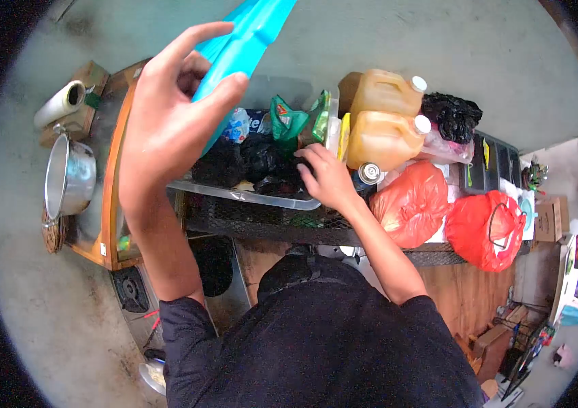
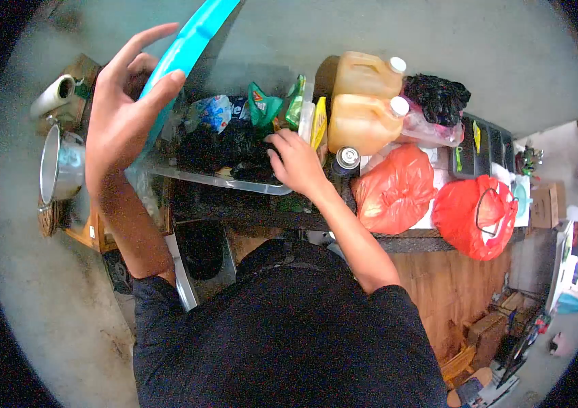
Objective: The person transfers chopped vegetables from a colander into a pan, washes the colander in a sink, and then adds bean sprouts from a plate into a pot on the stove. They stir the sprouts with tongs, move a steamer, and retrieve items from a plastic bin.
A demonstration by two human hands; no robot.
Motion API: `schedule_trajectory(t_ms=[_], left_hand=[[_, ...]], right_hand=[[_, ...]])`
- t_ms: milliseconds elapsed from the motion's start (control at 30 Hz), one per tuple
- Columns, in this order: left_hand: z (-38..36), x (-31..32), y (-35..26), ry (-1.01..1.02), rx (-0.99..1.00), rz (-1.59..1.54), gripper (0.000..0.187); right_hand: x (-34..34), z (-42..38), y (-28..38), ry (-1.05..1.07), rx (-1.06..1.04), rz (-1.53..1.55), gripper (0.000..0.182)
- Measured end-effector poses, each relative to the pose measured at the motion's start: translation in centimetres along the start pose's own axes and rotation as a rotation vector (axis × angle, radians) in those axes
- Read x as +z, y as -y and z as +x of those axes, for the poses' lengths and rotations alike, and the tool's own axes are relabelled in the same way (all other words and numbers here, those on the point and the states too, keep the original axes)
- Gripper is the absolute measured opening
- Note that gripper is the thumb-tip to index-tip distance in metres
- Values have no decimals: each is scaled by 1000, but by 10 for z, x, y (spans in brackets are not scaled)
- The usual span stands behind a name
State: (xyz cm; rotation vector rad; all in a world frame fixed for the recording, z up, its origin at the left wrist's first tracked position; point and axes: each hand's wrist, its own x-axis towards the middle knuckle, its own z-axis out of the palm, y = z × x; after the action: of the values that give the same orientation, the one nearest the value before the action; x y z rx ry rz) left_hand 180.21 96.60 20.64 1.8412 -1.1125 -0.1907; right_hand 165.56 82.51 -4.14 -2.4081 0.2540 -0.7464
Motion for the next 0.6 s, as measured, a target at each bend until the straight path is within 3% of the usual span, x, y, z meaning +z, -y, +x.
schedule_trajectory(t_ms=[67,100,167,200,267,333,467,533,600], left_hand=[[3,-5,1,-6,83,116,48],[4,-8,-1,13,86,135,45],[5,-10,1,15,82,106,45],[6,-10,1,25,82,77,45],[6,-10,1,20,96,64,44],[6,-13,1,1,63,34,43],[8,-11,-11,-5,29,18,45],[8,-13,-45,-62,-123,150,49],[10,-15,-43,-39,-121,94,49]], right_hand=[[26,17,2,391,160,60,34],[43,25,3,538,193,-15,47],[87,46,-3,710,258,-125,71],[112,53,-7,709,257,-126,71],[156,65,-10,869,467,-285,72],[176,75,1,1344,209,-114,74],[180,62,-4,1327,287,62,77],[186,65,-12,1401,201,-50,78],[197,57,-14,1396,315,78,75]])
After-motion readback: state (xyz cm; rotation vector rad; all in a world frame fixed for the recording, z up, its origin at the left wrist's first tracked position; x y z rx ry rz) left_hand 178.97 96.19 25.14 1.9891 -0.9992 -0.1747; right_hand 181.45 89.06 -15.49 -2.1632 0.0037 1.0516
